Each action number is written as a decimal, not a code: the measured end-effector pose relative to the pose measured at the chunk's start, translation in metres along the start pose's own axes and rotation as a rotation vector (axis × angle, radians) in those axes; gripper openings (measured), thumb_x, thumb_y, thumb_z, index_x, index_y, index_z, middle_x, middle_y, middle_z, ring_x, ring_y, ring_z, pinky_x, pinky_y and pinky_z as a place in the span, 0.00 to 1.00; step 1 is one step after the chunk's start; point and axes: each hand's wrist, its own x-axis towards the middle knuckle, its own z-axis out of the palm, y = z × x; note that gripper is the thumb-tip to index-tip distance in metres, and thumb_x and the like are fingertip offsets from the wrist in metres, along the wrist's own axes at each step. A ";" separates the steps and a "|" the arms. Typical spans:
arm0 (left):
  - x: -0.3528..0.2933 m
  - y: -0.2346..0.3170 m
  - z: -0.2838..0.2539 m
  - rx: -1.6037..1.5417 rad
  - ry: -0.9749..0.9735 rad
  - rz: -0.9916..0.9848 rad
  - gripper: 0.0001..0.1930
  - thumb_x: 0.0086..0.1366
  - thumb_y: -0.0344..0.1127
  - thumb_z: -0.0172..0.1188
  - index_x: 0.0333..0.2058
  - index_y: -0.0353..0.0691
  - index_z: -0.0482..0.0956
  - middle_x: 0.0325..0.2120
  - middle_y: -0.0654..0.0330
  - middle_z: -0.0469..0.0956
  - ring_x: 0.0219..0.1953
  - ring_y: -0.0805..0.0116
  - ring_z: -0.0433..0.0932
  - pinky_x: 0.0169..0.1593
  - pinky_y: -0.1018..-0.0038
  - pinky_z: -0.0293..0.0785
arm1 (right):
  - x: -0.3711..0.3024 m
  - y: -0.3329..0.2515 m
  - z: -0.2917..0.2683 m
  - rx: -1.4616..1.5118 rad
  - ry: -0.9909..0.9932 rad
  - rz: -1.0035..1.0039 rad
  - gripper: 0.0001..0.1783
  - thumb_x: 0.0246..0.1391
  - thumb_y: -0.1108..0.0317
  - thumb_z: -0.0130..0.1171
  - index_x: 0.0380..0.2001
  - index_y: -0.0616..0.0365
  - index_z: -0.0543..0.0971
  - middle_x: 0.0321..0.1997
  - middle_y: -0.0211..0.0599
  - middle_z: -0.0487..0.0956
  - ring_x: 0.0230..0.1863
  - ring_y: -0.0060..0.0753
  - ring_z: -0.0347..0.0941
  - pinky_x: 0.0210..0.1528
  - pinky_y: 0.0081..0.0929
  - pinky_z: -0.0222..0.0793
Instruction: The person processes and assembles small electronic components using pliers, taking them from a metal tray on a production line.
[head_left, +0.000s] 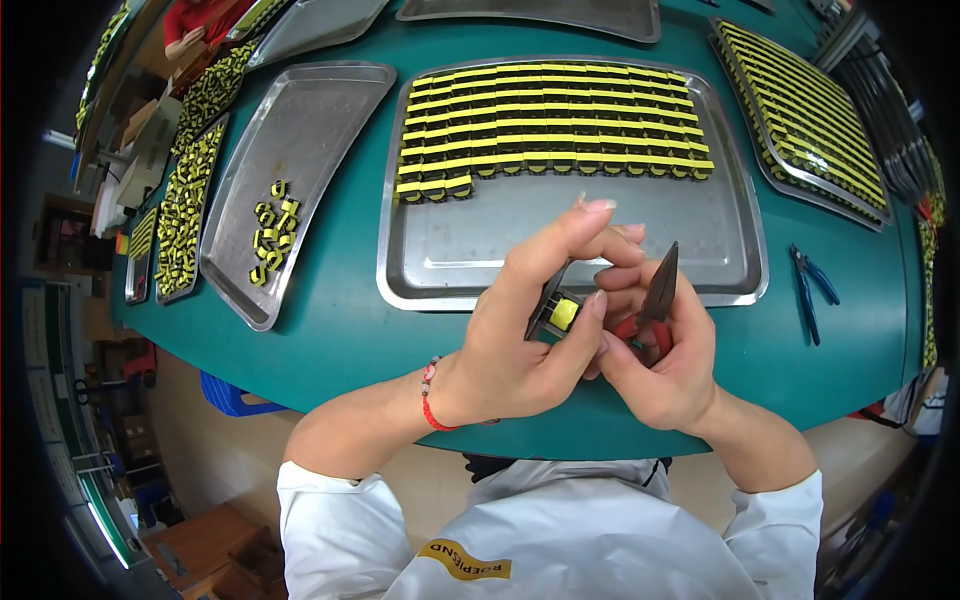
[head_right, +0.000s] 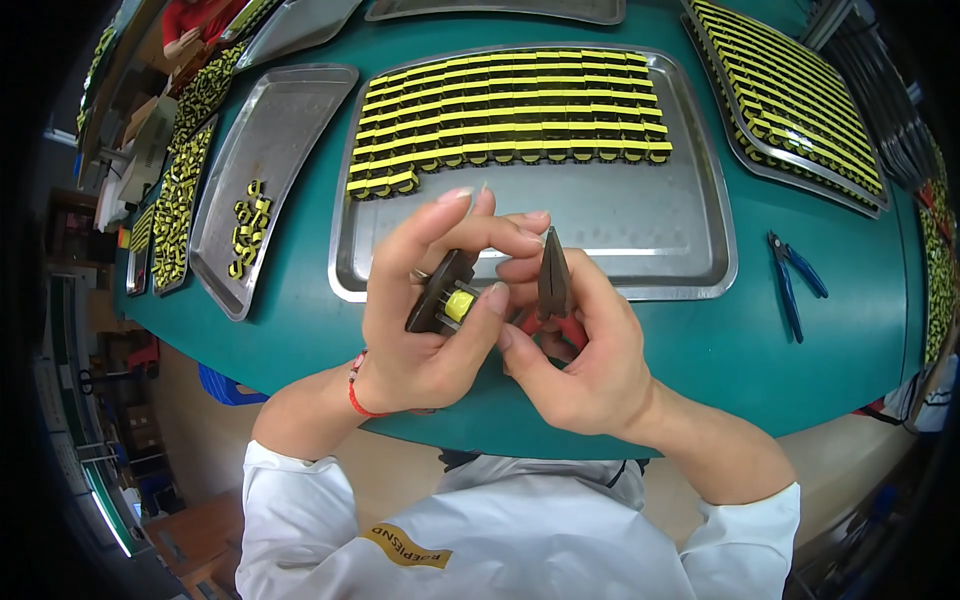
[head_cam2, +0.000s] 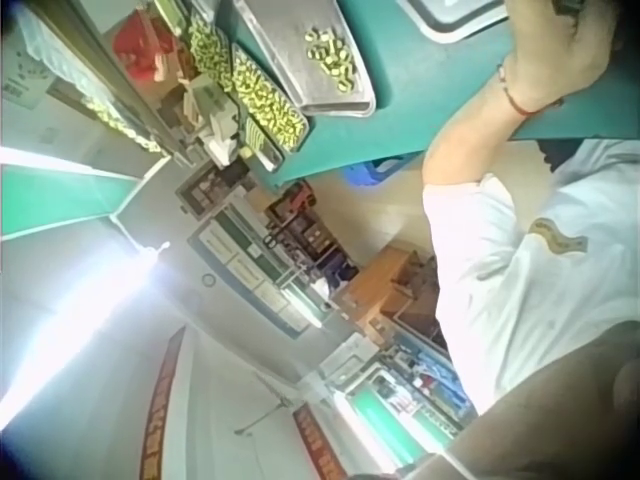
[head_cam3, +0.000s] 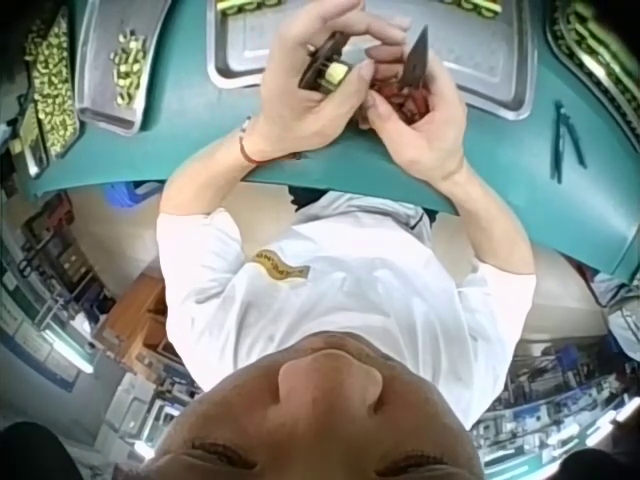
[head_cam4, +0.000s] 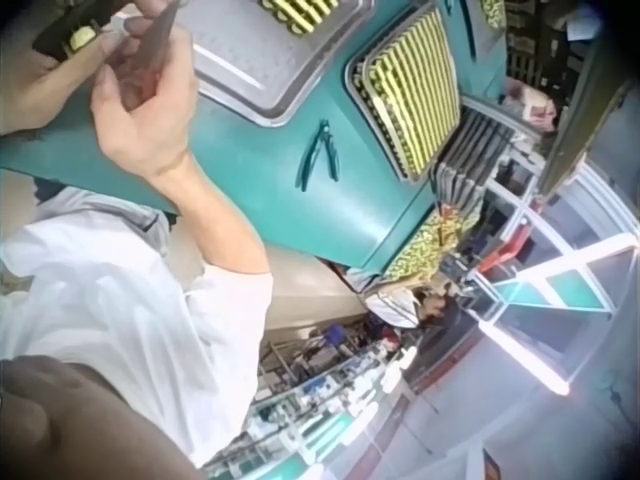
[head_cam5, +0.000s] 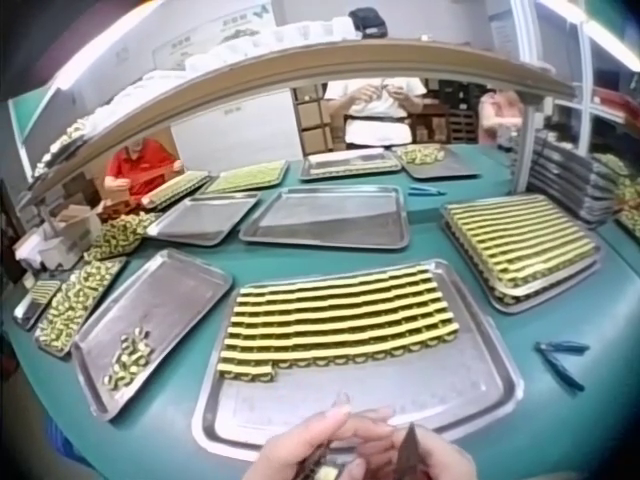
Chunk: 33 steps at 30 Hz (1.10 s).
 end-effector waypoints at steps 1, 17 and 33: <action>-0.001 -0.001 -0.001 0.001 0.001 0.001 0.35 0.57 0.11 0.52 0.65 0.32 0.57 0.46 0.48 0.77 0.53 0.53 0.78 0.66 0.54 0.63 | 0.000 -0.001 0.000 -0.021 -0.003 0.024 0.27 0.55 0.83 0.55 0.58 0.70 0.63 0.53 0.48 0.72 0.44 0.29 0.78 0.41 0.24 0.80; -0.002 0.000 -0.004 0.105 -0.057 0.032 0.36 0.55 0.11 0.49 0.65 0.33 0.56 0.50 0.44 0.75 0.55 0.50 0.77 0.70 0.46 0.48 | 0.003 -0.004 0.004 0.134 -0.026 0.127 0.30 0.53 0.84 0.55 0.60 0.66 0.64 0.48 0.41 0.77 0.34 0.22 0.78 0.31 0.17 0.76; 0.008 0.019 -0.014 0.289 -0.362 -0.161 0.33 0.66 0.35 0.45 0.68 0.29 0.53 0.65 0.42 0.63 0.73 0.42 0.46 0.70 0.44 0.26 | 0.002 0.009 0.012 -0.009 0.141 0.033 0.18 0.56 0.80 0.61 0.50 0.65 0.74 0.35 0.33 0.80 0.34 0.17 0.74 0.36 0.17 0.72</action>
